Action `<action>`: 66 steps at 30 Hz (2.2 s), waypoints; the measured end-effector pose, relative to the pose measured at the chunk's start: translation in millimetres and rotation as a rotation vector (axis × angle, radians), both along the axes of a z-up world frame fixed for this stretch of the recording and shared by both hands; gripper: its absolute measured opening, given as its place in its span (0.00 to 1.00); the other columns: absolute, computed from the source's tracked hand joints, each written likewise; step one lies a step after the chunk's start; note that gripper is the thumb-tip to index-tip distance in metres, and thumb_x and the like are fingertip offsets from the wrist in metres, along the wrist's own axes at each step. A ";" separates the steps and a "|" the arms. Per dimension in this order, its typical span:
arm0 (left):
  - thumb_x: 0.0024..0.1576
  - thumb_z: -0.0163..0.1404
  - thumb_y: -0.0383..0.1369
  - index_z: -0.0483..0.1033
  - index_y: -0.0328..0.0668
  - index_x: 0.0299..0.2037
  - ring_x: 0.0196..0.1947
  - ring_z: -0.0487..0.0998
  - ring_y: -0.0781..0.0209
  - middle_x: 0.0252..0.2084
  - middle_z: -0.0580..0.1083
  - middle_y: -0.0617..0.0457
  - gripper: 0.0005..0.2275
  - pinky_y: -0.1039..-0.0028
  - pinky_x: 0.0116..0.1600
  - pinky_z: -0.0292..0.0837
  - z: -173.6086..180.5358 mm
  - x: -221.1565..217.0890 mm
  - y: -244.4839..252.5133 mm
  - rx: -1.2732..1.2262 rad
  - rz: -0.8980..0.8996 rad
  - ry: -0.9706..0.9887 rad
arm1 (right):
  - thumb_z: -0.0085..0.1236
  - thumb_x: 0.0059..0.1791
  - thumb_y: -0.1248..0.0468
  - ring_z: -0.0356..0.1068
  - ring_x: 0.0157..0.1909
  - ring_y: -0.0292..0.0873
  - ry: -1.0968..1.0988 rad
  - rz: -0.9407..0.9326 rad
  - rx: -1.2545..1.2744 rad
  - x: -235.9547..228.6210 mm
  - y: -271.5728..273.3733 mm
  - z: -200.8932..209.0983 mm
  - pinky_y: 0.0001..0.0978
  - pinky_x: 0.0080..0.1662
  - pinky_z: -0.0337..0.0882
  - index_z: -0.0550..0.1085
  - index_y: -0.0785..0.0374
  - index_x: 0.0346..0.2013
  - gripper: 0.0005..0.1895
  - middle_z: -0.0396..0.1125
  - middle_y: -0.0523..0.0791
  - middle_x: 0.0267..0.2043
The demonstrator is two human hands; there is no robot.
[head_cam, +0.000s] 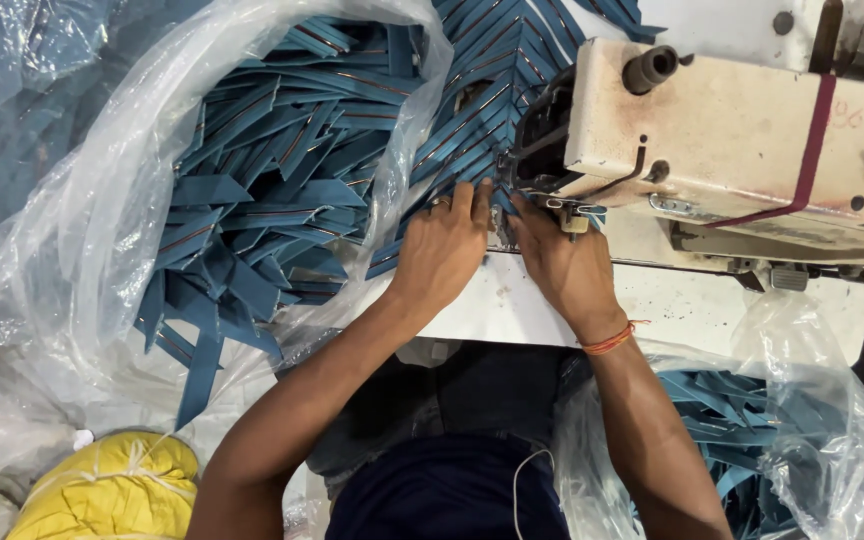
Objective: Sewing small blue fabric shoe components using an industrial sewing machine.
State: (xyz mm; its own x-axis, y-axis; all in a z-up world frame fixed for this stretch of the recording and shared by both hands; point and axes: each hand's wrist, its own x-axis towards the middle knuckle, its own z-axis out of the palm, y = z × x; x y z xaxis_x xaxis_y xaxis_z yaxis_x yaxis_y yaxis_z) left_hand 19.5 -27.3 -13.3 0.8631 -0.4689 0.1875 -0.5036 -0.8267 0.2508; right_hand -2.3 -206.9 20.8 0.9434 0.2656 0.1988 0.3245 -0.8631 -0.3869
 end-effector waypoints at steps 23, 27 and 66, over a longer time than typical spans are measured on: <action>0.55 0.49 0.26 0.75 0.33 0.58 0.43 0.78 0.52 0.49 0.72 0.44 0.19 0.65 0.46 0.74 39.8 -5.3 31.8 -0.114 0.086 -0.096 | 0.64 0.49 0.59 0.73 0.48 0.57 -0.092 -0.108 -0.029 -40.8 -45.3 -1.3 0.48 0.53 0.72 0.79 0.56 0.54 0.18 0.73 0.53 0.46; 0.53 0.50 0.25 0.77 0.37 0.57 0.55 0.74 0.50 0.55 0.73 0.48 0.19 0.59 0.60 0.68 121.3 -36.1 119.5 -0.169 0.212 -0.194 | 0.63 0.50 0.56 0.74 0.52 0.54 -0.005 -0.151 0.055 -87.2 -144.1 -37.3 0.45 0.57 0.73 0.78 0.51 0.57 0.19 0.73 0.52 0.50; 0.58 0.54 0.34 0.77 0.41 0.58 0.30 0.77 0.49 0.38 0.70 0.48 0.18 0.59 0.35 0.72 4.7 -16.9 31.0 -0.308 0.010 0.012 | 0.51 0.59 0.72 0.67 0.32 0.37 0.214 -0.537 0.325 -159.7 -96.7 52.1 0.28 0.42 0.67 0.77 0.65 0.60 0.15 0.67 0.46 0.35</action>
State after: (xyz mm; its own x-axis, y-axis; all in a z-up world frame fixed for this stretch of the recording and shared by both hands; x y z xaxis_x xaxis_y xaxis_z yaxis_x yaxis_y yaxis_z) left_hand 2.6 3.7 -8.6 0.8704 -0.3830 0.3095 -0.4914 -0.7160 0.4959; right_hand -161.9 -303.6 72.9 0.9556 -0.2941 -0.0174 -0.2312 -0.7121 -0.6629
